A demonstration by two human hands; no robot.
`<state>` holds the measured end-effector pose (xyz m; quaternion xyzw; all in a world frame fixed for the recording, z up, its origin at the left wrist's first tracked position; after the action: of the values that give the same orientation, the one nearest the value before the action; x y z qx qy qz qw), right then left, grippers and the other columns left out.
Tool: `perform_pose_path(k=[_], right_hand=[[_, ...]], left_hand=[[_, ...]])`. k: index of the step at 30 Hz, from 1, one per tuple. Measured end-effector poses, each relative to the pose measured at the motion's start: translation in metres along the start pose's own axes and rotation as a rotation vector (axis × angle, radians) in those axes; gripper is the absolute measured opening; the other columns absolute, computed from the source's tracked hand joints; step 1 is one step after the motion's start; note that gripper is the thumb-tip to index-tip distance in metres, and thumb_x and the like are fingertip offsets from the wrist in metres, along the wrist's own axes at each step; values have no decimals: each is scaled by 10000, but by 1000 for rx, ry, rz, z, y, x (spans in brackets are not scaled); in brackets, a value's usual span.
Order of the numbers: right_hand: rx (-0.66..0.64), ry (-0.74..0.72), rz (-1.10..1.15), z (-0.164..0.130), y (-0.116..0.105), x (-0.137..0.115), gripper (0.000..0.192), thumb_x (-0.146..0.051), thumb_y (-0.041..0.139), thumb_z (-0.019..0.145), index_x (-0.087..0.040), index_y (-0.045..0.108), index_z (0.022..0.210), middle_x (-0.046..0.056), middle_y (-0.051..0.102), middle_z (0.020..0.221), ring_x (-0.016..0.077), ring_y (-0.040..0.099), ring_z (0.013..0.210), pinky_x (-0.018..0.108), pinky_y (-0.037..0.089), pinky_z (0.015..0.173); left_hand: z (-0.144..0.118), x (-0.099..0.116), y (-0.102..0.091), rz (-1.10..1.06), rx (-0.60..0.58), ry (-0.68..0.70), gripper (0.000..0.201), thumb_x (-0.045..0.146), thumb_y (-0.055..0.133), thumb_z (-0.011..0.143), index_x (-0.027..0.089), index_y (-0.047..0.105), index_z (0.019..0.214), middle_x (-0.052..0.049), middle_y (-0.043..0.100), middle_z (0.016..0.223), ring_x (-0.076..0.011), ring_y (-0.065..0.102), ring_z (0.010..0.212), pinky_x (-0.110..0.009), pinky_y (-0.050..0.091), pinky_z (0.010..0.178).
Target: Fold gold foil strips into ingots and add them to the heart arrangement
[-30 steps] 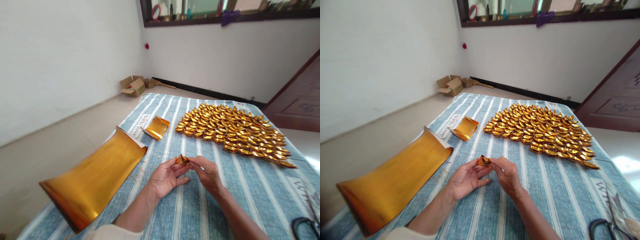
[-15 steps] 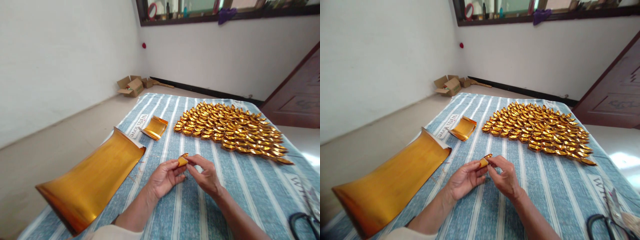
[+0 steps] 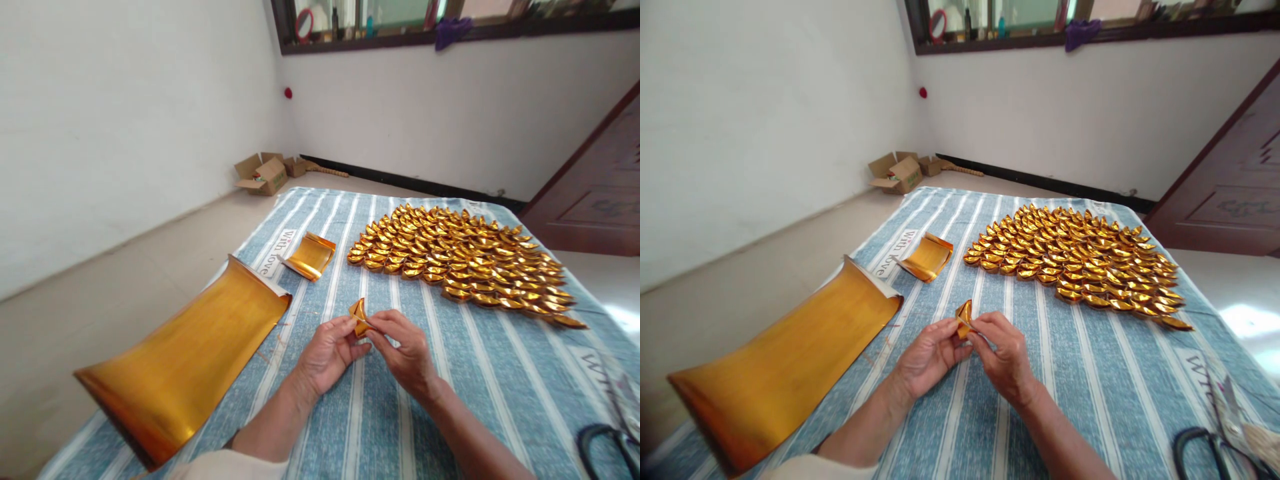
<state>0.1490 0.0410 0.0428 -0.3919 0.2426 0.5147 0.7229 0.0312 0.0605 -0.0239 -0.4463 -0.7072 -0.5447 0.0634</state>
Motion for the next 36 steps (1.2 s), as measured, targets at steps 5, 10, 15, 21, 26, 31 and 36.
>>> perform_pose_path(k=[5, 10, 15, 21, 26, 31, 36], right_hand=[[-9, -8, 4, -2, 3, 0, 198, -177, 560, 878, -230, 699, 1010, 60, 660, 895, 168, 642, 823, 304, 542, 743], [1, 2, 2, -3, 2, 1, 217, -170, 568, 868, -236, 709, 1019, 67, 656, 927, 177, 641, 854, 312, 544, 756], [29, 67, 17, -4, 0, 10, 192, -195, 604, 845, -249, 723, 986, 69, 659, 975, 193, 638, 909, 348, 543, 797], [17, 94, 36, -4, 2, 12, 212, -184, 612, 839, -248, 721, 1009, 71, 663, 990, 194, 640, 933, 348, 533, 827], [11, 58, 37, -4, 2, 8, 240, -147, 593, 853, -262, 720, 1022, 65, 660, 997, 180, 645, 931, 318, 533, 812], [-3, 36, 33, -3, 3, 6, 223, -126, 590, 848, -239, 726, 984, 62, 661, 968, 170, 653, 903, 298, 532, 796], [-5, 49, 23, -3, 3, 8, 187, -135, 589, 851, -216, 726, 949, 68, 663, 958, 163, 655, 880, 290, 529, 786]], left_hand=[[0, 0, 1, -22, 16, -18, 82, 127, 603, 838, 94, 674, 863, -84, 696, 845, -160, 659, 733, -293, 571, 650], [-1, 0, 0, -15, 15, -16, 81, 103, 600, 837, 81, 677, 844, -82, 693, 815, -152, 655, 713, -282, 576, 636], [0, -1, -1, 12, 8, -15, 86, 100, 604, 837, 66, 681, 848, -102, 699, 852, -159, 660, 731, -288, 582, 642], [0, 1, 0, 34, -8, 10, 79, 102, 626, 825, 63, 686, 858, -107, 698, 873, -156, 655, 740, -293, 582, 661], [1, 0, -2, 63, -2, 6, 65, 110, 637, 820, 64, 679, 836, -115, 696, 869, -163, 656, 753, -296, 581, 667], [1, -1, -2, 54, -6, -10, 62, 93, 625, 824, 57, 676, 822, -109, 693, 841, -157, 660, 736, -288, 584, 659], [1, -2, -1, 32, -12, -17, 75, 81, 609, 832, 58, 680, 823, -100, 691, 815, -149, 659, 717, -279, 585, 643]])
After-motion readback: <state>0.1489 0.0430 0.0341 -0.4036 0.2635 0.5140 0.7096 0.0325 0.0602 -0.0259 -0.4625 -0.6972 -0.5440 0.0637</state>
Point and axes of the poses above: each hand's wrist, its own z-axis towards the middle knuckle, its own y-axis out of the palm, x = y × z, the point moved 8 cm from there along z, towards the middle knuckle
